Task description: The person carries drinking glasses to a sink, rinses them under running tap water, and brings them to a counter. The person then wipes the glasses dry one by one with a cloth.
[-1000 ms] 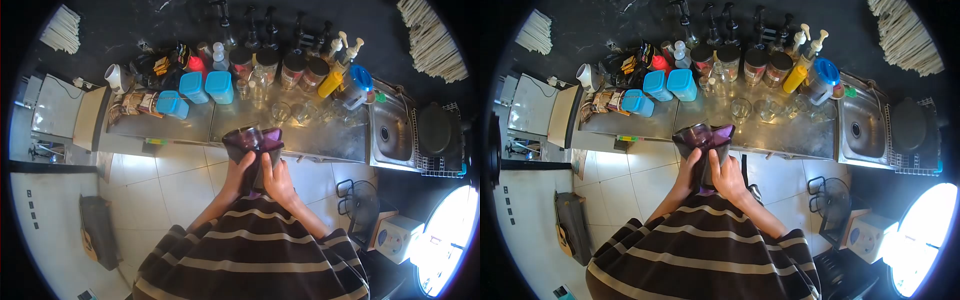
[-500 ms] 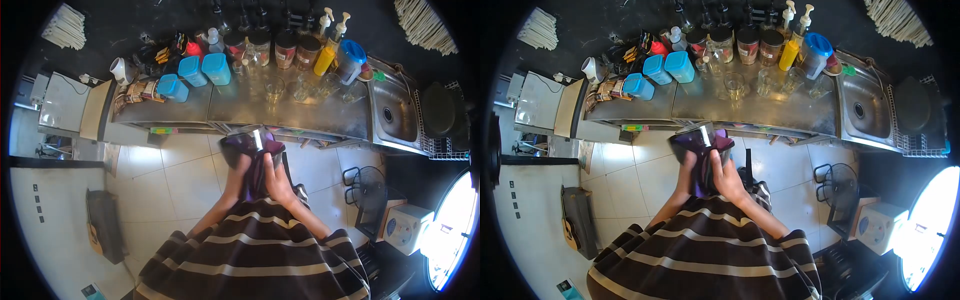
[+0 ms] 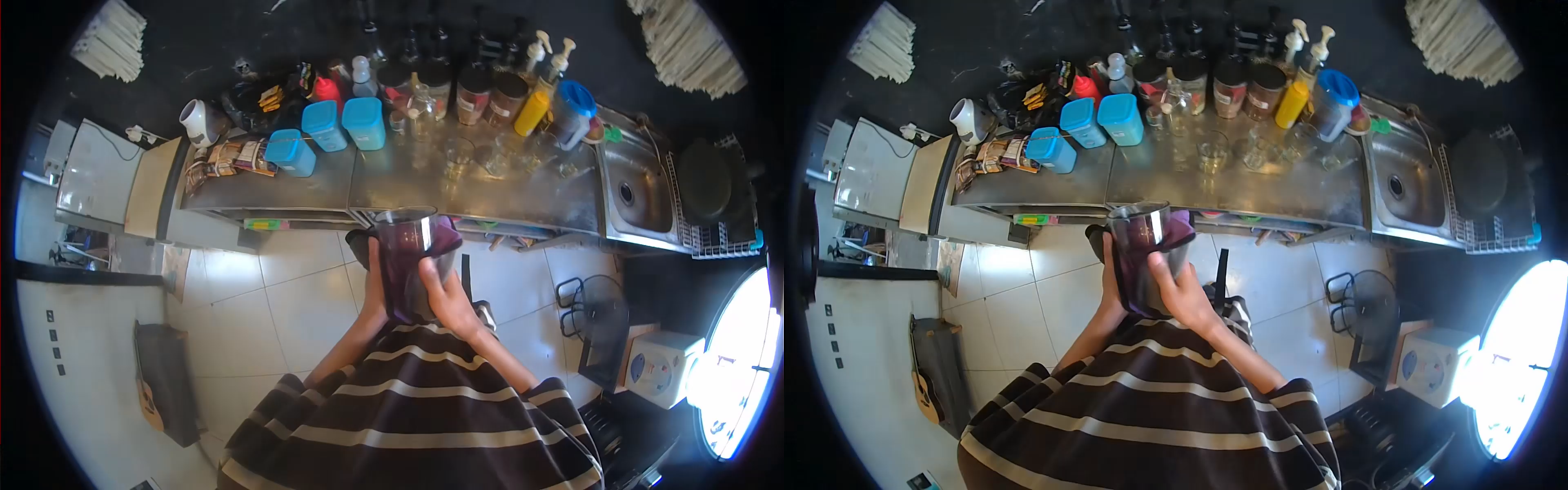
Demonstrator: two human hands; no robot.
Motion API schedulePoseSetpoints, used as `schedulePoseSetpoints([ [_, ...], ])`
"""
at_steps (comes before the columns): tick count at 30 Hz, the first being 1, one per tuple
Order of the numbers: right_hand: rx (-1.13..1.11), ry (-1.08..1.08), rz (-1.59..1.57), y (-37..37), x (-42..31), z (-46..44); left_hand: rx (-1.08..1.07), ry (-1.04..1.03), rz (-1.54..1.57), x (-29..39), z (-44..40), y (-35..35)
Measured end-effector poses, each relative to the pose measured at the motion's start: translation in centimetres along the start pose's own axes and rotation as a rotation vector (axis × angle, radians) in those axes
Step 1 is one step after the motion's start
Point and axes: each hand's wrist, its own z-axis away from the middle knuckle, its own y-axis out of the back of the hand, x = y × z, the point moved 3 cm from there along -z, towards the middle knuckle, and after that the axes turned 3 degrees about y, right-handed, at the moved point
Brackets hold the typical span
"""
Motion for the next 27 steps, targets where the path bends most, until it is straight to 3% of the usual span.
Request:
schedulePoseSetpoints([
  [1, -0.080, -0.062, 0.044, -0.3, -0.4, -0.3, -0.105, -0.049, 0.014, 0.5, 0.0, 0.2],
  [2, -0.083, -0.125, 0.072, -0.9, 0.0, -1.1, -0.107, -0.308, -0.514, 3.3, 1.2, -0.7],
  [4, -0.113, -0.211, 0.230, -2.0, 0.1, -2.2, -0.029, -0.229, -0.387, 4.0, 1.4, 0.5],
  [6, -0.021, 0.132, 0.510, -3.8, 0.5, -2.3, 0.043, -0.188, -0.272, 4.9, 1.5, 1.6],
  [7, 0.022, 0.036, 0.259, -4.6, 1.3, -3.2, 0.031, -0.217, -0.207, 5.0, 1.2, 2.5],
  [9, -0.032, -0.032, 0.052, -6.3, 0.0, -3.8, -0.071, -0.193, -0.109, 4.7, 0.1, 4.8],
  [11, -0.052, 0.206, 0.110, -8.2, -0.6, -4.4, -0.031, -0.222, -0.256, 5.4, -1.2, 7.4],
  [12, -0.085, 0.155, 0.092, -8.9, -0.5, -4.6, 0.046, -0.054, -0.008, 5.2, -1.7, 8.3],
  [14, -0.039, 0.143, 0.042, -10.3, 0.1, -4.9, -0.002, -0.030, 0.136, 6.2, -2.1, 9.1],
  [18, -0.025, -0.075, 0.010, -11.8, 1.4, -6.1, -0.017, 0.025, -0.006, 9.0, -1.6, 8.7],
  [19, 0.000, -0.113, 0.021, -12.0, 1.2, -6.4, -0.117, -0.273, -0.435, 10.6, -0.8, 7.8],
  [20, 0.026, -0.153, 0.034, -11.9, 1.1, -6.7, -0.096, -0.247, -0.354, 11.3, -0.6, 7.3],
  [22, 0.024, -0.088, 0.092, -12.0, 1.7, -7.2, -0.061, -0.221, -0.262, 11.5, -1.1, 7.9],
  [25, -0.087, -0.134, -0.149, -12.5, 1.2, -7.6, -0.021, -0.197, -0.184, 10.2, -2.1, 9.6],
  [27, -0.041, 0.176, -0.008, -13.1, -0.6, -7.7, 0.004, -0.103, -0.263, 10.2, -2.5, 10.5],
])
